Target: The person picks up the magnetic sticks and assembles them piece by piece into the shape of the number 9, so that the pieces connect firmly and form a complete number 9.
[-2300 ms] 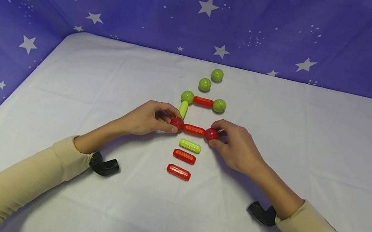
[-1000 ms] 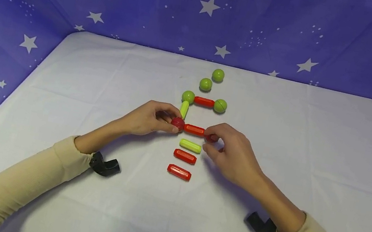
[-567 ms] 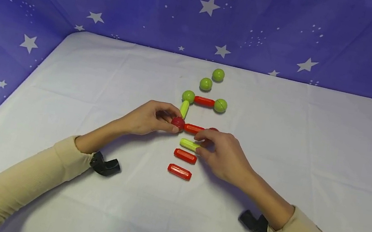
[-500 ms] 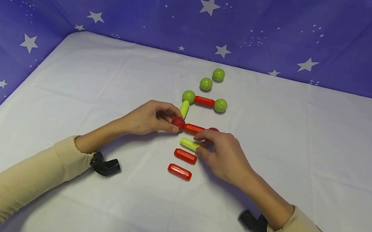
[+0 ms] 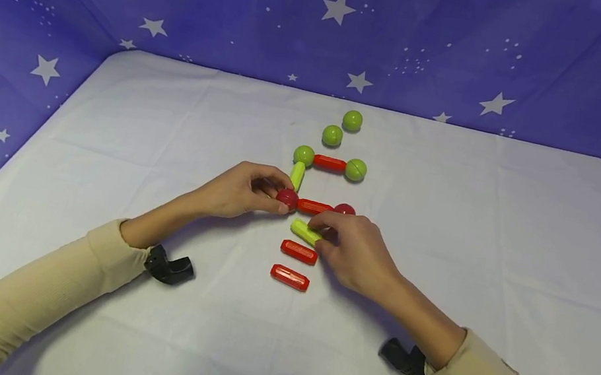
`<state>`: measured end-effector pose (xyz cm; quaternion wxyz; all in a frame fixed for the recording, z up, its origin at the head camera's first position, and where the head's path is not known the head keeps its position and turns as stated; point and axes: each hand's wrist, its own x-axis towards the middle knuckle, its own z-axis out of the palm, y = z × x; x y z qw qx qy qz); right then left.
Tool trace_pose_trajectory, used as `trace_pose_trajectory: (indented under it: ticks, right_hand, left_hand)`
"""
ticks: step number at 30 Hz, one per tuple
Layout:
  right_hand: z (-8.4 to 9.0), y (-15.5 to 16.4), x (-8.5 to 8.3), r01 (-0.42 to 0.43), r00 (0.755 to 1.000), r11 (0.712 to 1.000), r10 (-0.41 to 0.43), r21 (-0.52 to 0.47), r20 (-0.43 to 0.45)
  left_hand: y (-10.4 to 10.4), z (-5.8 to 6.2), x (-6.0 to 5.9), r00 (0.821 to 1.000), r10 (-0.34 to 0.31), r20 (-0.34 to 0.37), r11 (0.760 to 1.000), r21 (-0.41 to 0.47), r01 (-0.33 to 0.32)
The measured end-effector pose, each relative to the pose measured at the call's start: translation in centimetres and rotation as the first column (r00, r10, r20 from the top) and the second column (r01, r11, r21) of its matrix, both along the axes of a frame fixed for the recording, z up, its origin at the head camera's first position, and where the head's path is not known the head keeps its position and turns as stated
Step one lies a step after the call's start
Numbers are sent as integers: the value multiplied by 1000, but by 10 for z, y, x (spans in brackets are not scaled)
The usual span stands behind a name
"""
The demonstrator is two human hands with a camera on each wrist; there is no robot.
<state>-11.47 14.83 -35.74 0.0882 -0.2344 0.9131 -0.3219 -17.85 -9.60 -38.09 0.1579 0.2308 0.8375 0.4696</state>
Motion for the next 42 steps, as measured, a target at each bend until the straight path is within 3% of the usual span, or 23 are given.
trace_pose_trajectory:
  ticks: [17, 28, 42]
  right_hand:
    - [3, 16, 3, -32, 999, 999, 33, -19, 29]
    - [1, 10, 3, -14, 1000, 999, 13, 45, 25]
    - [7, 44, 5, -20, 998, 996, 15, 83, 54]
  left_hand:
    - [1, 3, 0, 1000, 0, 8, 1000, 7, 0]
    - [0, 2, 2, 1000, 4, 15, 1000, 7, -4]
    - [1, 2, 1, 1000, 2, 11, 1000, 6, -2]
